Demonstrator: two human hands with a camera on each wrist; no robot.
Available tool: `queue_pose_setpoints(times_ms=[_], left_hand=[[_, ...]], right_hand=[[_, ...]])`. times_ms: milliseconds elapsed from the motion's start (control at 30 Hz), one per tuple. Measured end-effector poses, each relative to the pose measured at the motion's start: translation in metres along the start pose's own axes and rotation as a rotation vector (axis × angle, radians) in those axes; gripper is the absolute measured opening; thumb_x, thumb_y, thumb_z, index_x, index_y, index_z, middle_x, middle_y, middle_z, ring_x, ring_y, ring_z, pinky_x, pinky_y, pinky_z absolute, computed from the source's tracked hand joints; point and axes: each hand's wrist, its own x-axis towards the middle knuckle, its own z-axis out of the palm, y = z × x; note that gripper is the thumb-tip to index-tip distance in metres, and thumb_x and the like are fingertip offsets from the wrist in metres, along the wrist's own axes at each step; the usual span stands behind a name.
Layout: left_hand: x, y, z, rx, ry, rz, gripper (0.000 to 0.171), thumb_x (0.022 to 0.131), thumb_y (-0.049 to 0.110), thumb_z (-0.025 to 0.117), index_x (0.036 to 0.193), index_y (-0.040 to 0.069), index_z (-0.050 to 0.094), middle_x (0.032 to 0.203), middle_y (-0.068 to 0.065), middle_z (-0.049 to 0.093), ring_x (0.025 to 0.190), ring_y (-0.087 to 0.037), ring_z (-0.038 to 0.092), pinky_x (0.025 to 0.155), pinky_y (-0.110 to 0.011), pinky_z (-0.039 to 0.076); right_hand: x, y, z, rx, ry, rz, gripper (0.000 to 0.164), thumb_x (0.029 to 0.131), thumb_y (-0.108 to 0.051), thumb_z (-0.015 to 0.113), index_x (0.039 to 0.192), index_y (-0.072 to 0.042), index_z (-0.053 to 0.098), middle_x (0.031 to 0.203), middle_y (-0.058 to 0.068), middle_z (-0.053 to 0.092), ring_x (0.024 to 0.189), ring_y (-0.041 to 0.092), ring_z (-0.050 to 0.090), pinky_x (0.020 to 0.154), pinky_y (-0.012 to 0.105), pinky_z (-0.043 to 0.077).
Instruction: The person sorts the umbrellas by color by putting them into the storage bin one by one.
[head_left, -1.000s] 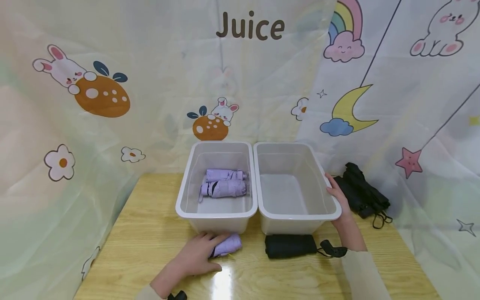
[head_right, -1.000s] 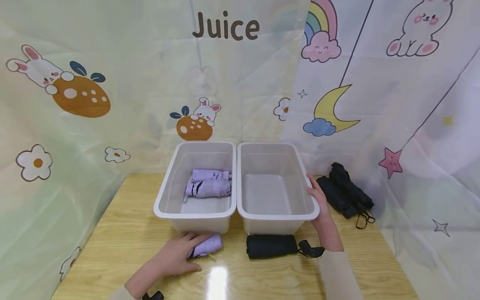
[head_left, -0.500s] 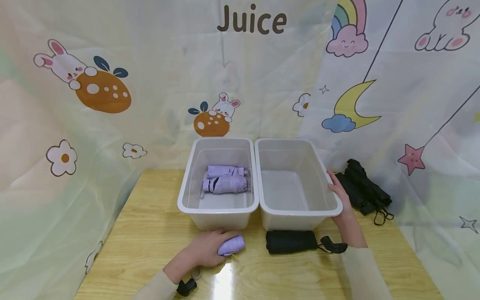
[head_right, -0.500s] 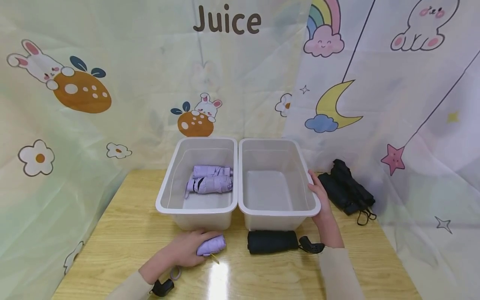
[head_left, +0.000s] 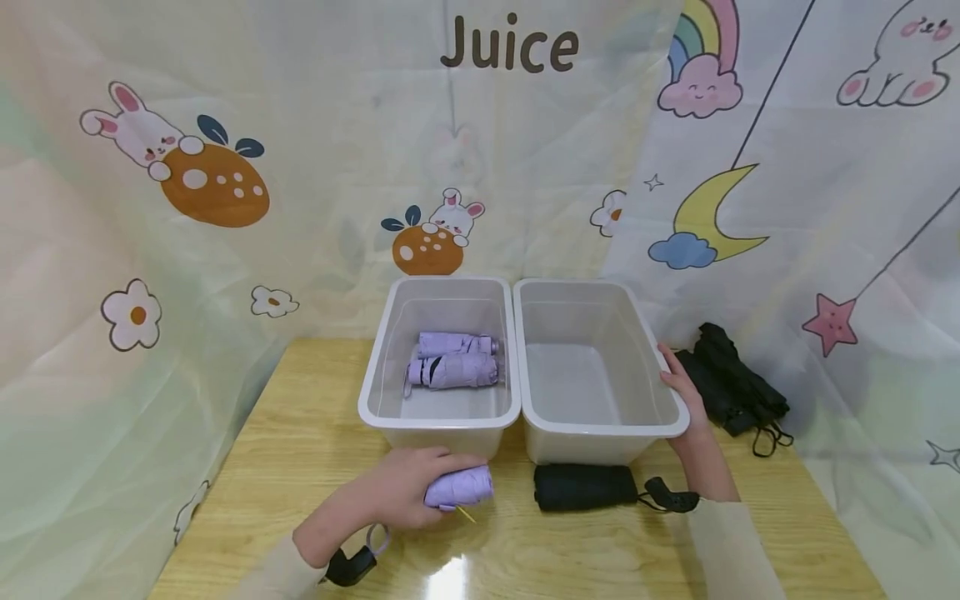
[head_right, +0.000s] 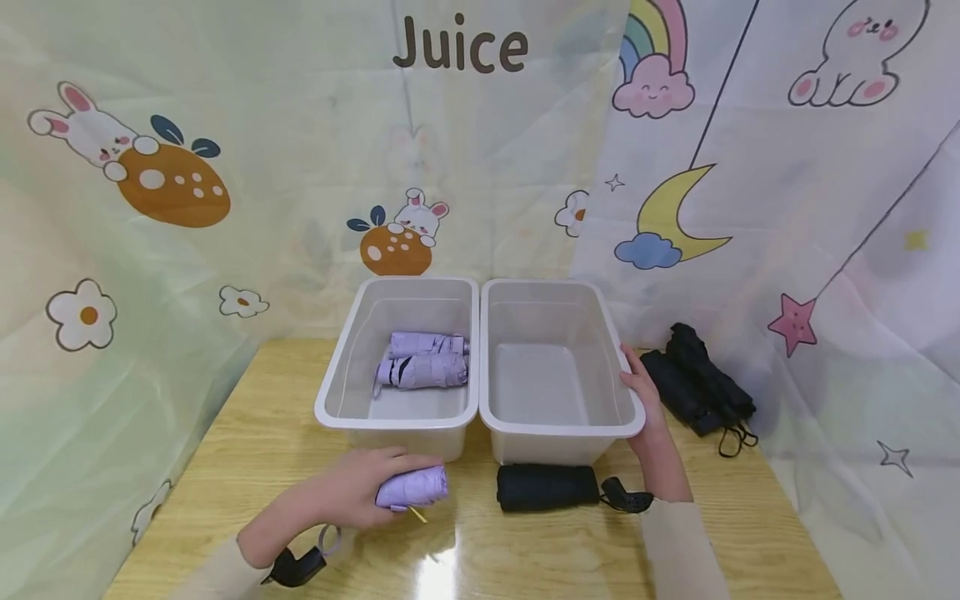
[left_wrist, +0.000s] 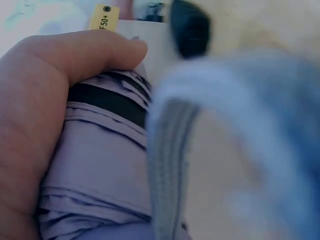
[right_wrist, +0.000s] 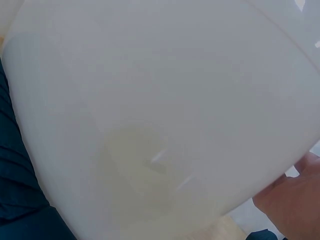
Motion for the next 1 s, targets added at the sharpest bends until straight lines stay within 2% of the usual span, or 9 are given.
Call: queue_pose_setpoints(times_ms=[200, 367, 467, 567, 667, 767, 867, 1000], left_hand=[[0.005, 0.019, -0.054, 0.096, 0.021, 0.082, 0.079, 0.076, 0.037, 0.079, 0.145, 0.037, 0.042, 0.102, 0.009, 0.056, 0.081, -0.007, 0.053, 0.063, -0.027, 0.047], [0.019, 0.032, -0.102, 0.15, 0.057, 0.133, 0.078, 0.077, 0.037, 0.079, 0.146, 0.037, 0.041, 0.099, 0.009, 0.054, 0.079, -0.008, 0.05, 0.063, -0.028, 0.047], [0.031, 0.032, -0.126, 0.15, 0.081, 0.168, 0.077, 0.078, 0.036, 0.078, 0.146, 0.033, 0.042, 0.104, 0.007, 0.056, 0.083, -0.01, 0.053, 0.068, -0.031, 0.049], [0.047, 0.022, -0.144, 0.134, 0.103, 0.182, 0.076, 0.079, 0.035, 0.078, 0.146, 0.032, 0.043, 0.112, 0.005, 0.057, 0.089, -0.011, 0.055, 0.071, -0.034, 0.05], [0.064, 0.005, -0.153, 0.11, 0.101, 0.166, 0.076, 0.08, 0.034, 0.078, 0.146, 0.033, 0.042, 0.115, 0.004, 0.057, 0.092, -0.011, 0.055, 0.072, -0.034, 0.05], [0.08, -0.013, -0.156, 0.1, 0.079, 0.131, 0.075, 0.081, 0.038, 0.076, 0.147, 0.035, 0.041, 0.117, 0.004, 0.057, 0.095, -0.011, 0.055, 0.074, -0.033, 0.049], [0.093, -0.031, -0.154, 0.139, 0.057, 0.102, 0.075, 0.083, 0.04, 0.075, 0.149, 0.036, 0.038, 0.115, 0.004, 0.057, 0.094, -0.01, 0.054, 0.074, -0.032, 0.048], [0.11, -0.051, -0.15, 0.201, 0.027, 0.071, 0.077, 0.083, 0.039, 0.075, 0.15, 0.036, 0.036, 0.109, 0.002, 0.056, 0.086, -0.012, 0.053, 0.068, -0.033, 0.047]], right_hand=[[-0.002, -0.002, -0.001, -0.01, 0.005, 0.014, 0.051, 0.106, -0.008, 0.022, 0.156, -0.016, 0.012, 0.141, 0.001, 0.044, 0.109, 0.015, 0.052, 0.087, 0.029, 0.049], [-0.003, -0.005, -0.003, 0.021, 0.019, -0.003, 0.047, 0.106, -0.008, 0.022, 0.15, -0.022, 0.03, 0.139, -0.001, 0.046, 0.109, 0.015, 0.054, 0.088, 0.028, 0.048], [-0.003, -0.006, -0.004, 0.029, 0.012, -0.007, 0.046, 0.106, -0.007, 0.021, 0.147, -0.023, 0.034, 0.138, -0.001, 0.046, 0.109, 0.015, 0.053, 0.088, 0.028, 0.048], [-0.003, -0.007, -0.004, 0.031, 0.01, -0.008, 0.046, 0.106, -0.007, 0.021, 0.148, -0.023, 0.033, 0.137, -0.001, 0.047, 0.109, 0.015, 0.053, 0.088, 0.028, 0.048], [-0.004, -0.006, -0.005, 0.027, 0.019, -0.002, 0.047, 0.106, -0.008, 0.023, 0.149, -0.024, 0.032, 0.139, -0.001, 0.046, 0.11, 0.015, 0.053, 0.089, 0.028, 0.048], [-0.004, -0.005, -0.005, 0.001, 0.028, 0.011, 0.047, 0.106, -0.009, 0.024, 0.151, -0.024, 0.027, 0.143, -0.001, 0.041, 0.112, 0.015, 0.052, 0.09, 0.028, 0.048], [-0.004, -0.003, -0.004, -0.024, 0.031, 0.024, 0.048, 0.107, -0.01, 0.025, 0.153, -0.022, 0.02, 0.145, -0.002, 0.038, 0.113, 0.015, 0.051, 0.091, 0.028, 0.047], [-0.001, -0.002, -0.002, 0.003, 0.023, 0.015, 0.05, 0.106, -0.009, 0.024, 0.155, -0.017, 0.014, 0.142, 0.0, 0.041, 0.111, 0.015, 0.051, 0.088, 0.028, 0.048]])
